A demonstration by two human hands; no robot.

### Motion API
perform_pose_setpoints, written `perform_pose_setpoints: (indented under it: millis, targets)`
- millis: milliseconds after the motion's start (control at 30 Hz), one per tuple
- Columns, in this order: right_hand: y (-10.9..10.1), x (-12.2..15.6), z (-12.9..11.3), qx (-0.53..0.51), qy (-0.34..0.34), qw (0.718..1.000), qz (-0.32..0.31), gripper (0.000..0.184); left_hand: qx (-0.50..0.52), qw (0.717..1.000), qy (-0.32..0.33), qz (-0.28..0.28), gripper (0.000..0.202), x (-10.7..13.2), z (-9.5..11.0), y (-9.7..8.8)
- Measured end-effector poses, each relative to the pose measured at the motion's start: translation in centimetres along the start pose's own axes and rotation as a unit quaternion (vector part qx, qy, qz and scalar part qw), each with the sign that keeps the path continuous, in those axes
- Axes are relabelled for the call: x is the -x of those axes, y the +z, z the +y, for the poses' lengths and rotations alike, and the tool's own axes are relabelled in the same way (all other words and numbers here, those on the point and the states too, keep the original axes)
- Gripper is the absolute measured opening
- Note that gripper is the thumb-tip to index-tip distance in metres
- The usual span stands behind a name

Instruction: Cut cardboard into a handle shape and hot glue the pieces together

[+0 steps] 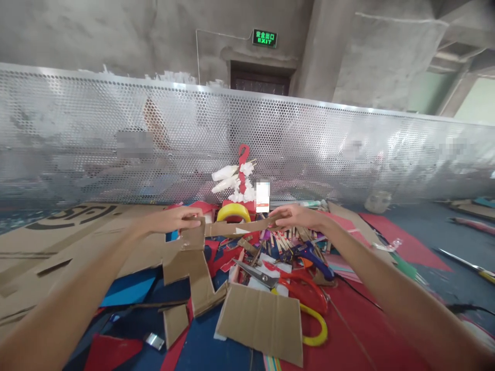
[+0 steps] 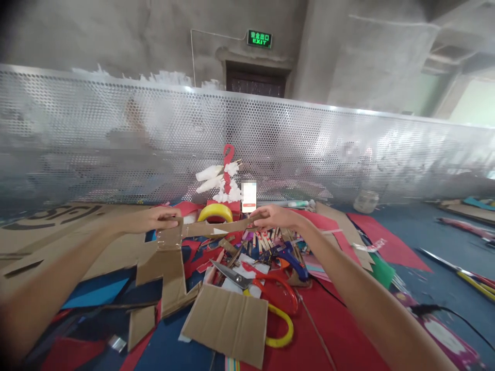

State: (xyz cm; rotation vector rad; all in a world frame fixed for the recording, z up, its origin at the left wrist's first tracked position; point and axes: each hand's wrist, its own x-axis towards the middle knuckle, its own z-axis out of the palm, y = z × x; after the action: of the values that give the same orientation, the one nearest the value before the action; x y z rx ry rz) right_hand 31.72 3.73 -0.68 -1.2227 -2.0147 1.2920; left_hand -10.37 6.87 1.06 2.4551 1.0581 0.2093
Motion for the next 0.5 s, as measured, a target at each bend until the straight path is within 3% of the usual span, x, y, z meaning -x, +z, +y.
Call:
perform_pose_setpoints:
  millis: [333,500]
  targets:
    - [0.2,-1.5,2.0,0.057,-0.029,0.997,0.042,0.040,-0.008,0.998,-0.020,-0.062,0.041,0.6,-1.3,-0.1]
    - [0.8,-1.3,2.4,0.089,-0.074,0.991,0.066,0.036,-0.011,0.997,-0.037,-0.070,0.038,0.3,-0.2,0.0]
